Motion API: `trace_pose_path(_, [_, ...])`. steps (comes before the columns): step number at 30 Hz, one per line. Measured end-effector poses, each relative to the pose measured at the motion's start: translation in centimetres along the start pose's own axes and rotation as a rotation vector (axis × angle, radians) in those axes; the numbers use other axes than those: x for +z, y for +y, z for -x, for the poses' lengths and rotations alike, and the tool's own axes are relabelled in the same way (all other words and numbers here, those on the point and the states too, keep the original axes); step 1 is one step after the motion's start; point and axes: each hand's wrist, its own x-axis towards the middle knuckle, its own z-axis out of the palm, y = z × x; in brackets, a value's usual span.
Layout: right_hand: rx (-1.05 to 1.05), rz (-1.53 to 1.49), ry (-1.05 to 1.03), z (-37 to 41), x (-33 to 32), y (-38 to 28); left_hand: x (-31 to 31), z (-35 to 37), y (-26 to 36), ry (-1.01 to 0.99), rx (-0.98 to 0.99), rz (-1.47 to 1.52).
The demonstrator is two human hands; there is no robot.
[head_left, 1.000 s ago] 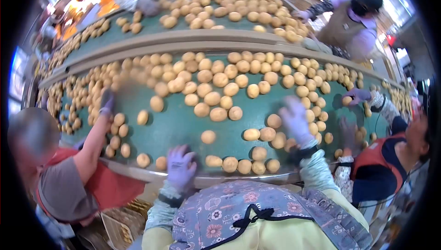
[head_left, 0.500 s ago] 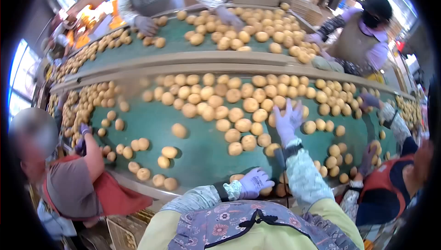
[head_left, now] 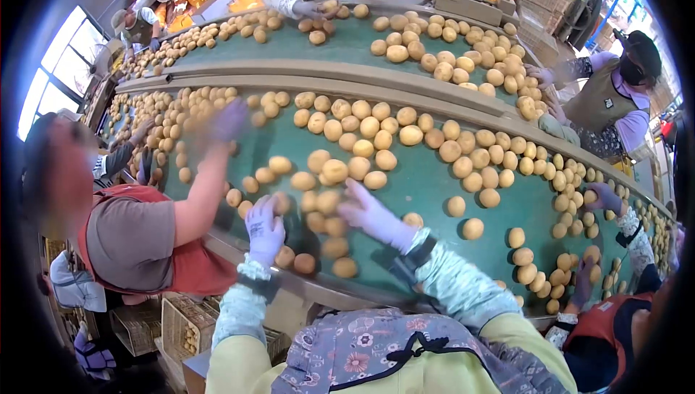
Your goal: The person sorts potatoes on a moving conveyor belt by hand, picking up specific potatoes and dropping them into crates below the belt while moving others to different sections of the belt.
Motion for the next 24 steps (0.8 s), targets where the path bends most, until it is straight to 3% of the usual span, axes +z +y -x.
trace_pose_path(2, [0.208,-0.074,-0.103,-2.4,-3.8,-3.4,-3.5,0.5,3.3,0.009,0.012,0.166])
trace_pose_path(3, [-0.039,0.016,0.006,-3.7,-6.2,-2.5,-4.3,0.9,4.6,0.033,0.060,0.238])
trace_pose_path(5, [-0.087,0.609,0.281,-6.7,-13.1,0.6,-6.9,2.6,7.8,-0.349,0.041,0.321])
trace_pose_path(6, [-0.063,0.861,0.402,-6.3,-15.5,1.8,-4.6,5.7,7.8,-0.194,0.144,0.370])
trace_pose_path(7, [-0.010,1.104,0.526,-5.9,-17.7,2.8,-4.2,7.7,7.6,-0.236,0.251,0.322])
trace_pose_path(8, [-0.078,1.283,0.643,-5.3,-20.3,10.2,-2.9,9.6,7.0,-0.286,0.289,0.247])
trace_pose_path(11, [-0.265,1.555,0.597,0.5,-13.6,9.0,-3.3,9.7,5.2,-0.288,0.291,0.250])
trace_pose_path(13, [-0.272,1.283,0.424,3.6,-8.2,10.3,-3.5,9.4,4.1,-0.305,0.228,0.270])
trace_pose_path(15, [-0.132,1.292,0.260,6.7,-0.6,8.3,-3.7,9.0,3.3,-0.297,0.233,0.277])
trace_pose_path(16, [-0.221,1.223,0.169,7.8,0.3,8.1,-3.8,9.0,2.9,-0.285,0.230,0.277])
trace_pose_path(18, [-0.142,0.732,0.295,8.6,1.6,3.7,-4.3,9.0,1.8,-0.197,0.233,0.254])
trace_pose_path(19, [-0.021,0.401,0.321,8.4,0.1,5.2,-4.4,9.0,1.5,-0.182,0.199,0.277])
trace_pose_path(24, [-0.009,0.750,0.586,6.5,-5.3,7.1,-4.8,9.0,-0.6,-0.056,0.171,0.293])
